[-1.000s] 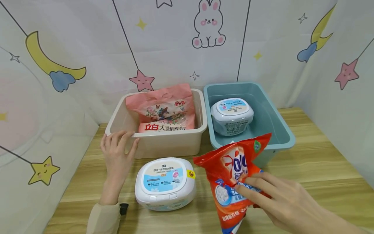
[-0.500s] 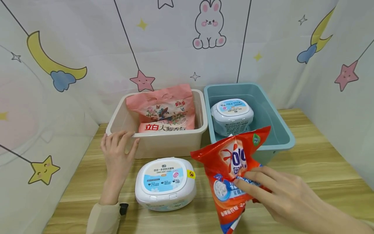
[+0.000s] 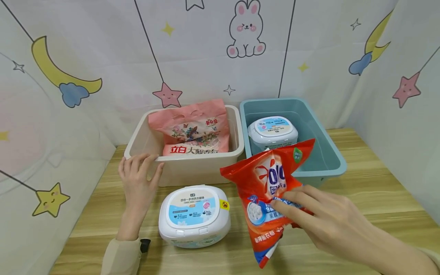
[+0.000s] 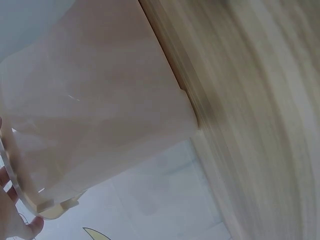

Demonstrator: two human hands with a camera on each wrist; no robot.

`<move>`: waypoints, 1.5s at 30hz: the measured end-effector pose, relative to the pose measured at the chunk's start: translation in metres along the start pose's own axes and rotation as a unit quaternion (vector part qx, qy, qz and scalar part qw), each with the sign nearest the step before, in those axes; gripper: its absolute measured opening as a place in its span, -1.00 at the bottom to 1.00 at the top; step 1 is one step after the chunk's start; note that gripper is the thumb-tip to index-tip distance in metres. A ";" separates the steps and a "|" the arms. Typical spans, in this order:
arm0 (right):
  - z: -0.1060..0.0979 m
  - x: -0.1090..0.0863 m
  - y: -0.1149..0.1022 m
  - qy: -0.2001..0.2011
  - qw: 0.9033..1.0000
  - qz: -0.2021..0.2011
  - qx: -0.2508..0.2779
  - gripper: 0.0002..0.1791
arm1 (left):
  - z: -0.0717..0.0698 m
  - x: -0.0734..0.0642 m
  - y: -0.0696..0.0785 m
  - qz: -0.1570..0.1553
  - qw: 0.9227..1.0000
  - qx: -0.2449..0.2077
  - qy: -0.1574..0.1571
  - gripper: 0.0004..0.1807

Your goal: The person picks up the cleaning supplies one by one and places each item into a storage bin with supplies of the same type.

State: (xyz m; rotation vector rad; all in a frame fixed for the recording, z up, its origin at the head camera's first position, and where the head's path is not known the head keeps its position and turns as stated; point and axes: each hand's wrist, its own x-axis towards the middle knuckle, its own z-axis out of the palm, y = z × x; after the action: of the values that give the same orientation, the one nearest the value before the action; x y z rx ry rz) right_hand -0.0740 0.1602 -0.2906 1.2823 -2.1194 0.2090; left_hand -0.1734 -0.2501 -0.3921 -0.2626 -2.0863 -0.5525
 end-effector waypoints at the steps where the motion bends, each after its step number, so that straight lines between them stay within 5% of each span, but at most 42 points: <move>1: 0.001 0.002 0.001 0.008 1.000 -0.004 0.000 -0.54 | 0.000 0.000 0.000 0.000 1.000 0.001 0.000 -0.72; 6: 0.002 0.007 0.005 0.041 0.999 -0.018 -0.005 -0.57 | 0.001 0.000 0.000 0.004 1.000 0.003 0.002 -0.72; 28: -0.005 0.030 0.020 0.046 0.998 -0.047 -0.014 -0.58 | 0.003 0.002 0.001 -0.001 1.000 0.002 -0.006 -0.72; 36: -0.007 0.037 0.029 -0.018 0.999 -0.047 0.018 -0.61 | 0.000 0.001 -0.001 0.000 1.000 0.004 0.000 -0.72; 45: -0.005 0.048 0.036 -0.010 0.997 -0.071 0.016 -0.67 | 0.000 0.000 -0.002 0.000 1.000 0.004 -0.002 -0.71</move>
State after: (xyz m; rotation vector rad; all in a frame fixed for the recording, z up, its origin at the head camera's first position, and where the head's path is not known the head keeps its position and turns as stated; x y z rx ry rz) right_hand -0.1171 0.1456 -0.2515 1.4522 -2.0384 0.1715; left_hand -0.1737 -0.2516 -0.3928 -0.2586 -2.0918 -0.5431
